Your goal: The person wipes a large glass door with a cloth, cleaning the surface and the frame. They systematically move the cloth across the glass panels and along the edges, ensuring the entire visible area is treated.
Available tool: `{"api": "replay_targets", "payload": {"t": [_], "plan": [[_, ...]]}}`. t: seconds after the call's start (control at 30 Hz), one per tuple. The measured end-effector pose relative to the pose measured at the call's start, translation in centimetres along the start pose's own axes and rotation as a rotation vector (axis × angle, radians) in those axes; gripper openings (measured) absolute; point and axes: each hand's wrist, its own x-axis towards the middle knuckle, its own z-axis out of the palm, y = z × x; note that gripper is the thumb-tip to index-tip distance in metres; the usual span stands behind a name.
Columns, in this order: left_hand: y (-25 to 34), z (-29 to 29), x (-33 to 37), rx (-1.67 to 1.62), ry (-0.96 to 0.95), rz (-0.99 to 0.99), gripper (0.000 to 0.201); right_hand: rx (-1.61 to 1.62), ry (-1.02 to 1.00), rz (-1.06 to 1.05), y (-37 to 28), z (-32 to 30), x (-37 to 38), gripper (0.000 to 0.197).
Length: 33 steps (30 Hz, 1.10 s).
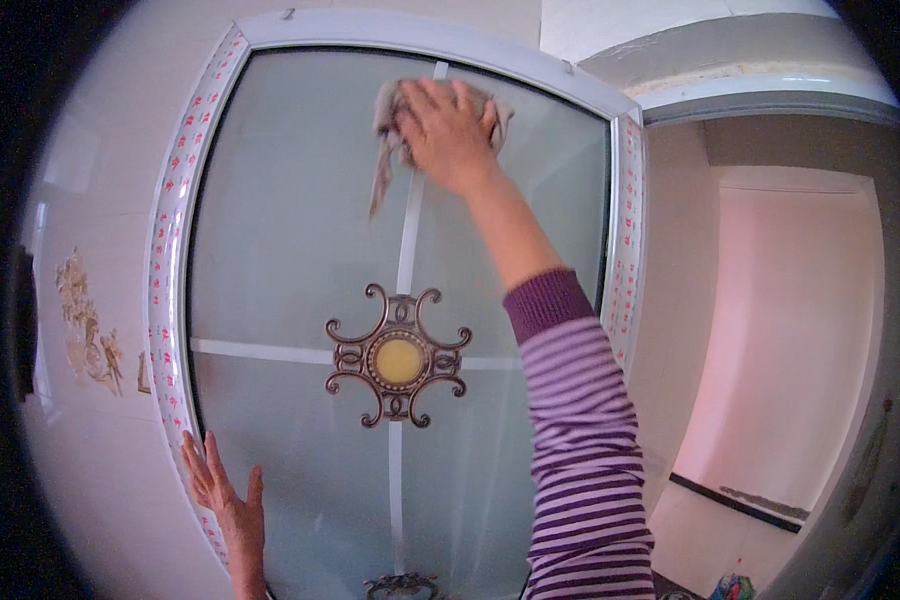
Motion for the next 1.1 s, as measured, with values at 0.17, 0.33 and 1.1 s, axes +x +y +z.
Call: {"api": "replay_targets", "payload": {"t": [0.17, 0.33, 1.1], "plan": [[-0.3, -0.5, 0.1, 0.007, 0.036, 0.03, 0.096, 0.073, 0.014, 0.024, 5.9, -0.2, 1.2, 0.049], [-0.4, -0.6, 0.2, 0.002, 0.068, 0.037, 0.094, -0.022, 0.093, 0.072, 16.6, -0.3, -4.6, 0.05], [2.6, 0.1, 0.7, -0.057, 0.17, 0.226, 0.084, 0.094, -0.014, 0.022, 1.2, -4.1, -17.1, 0.049]]}}
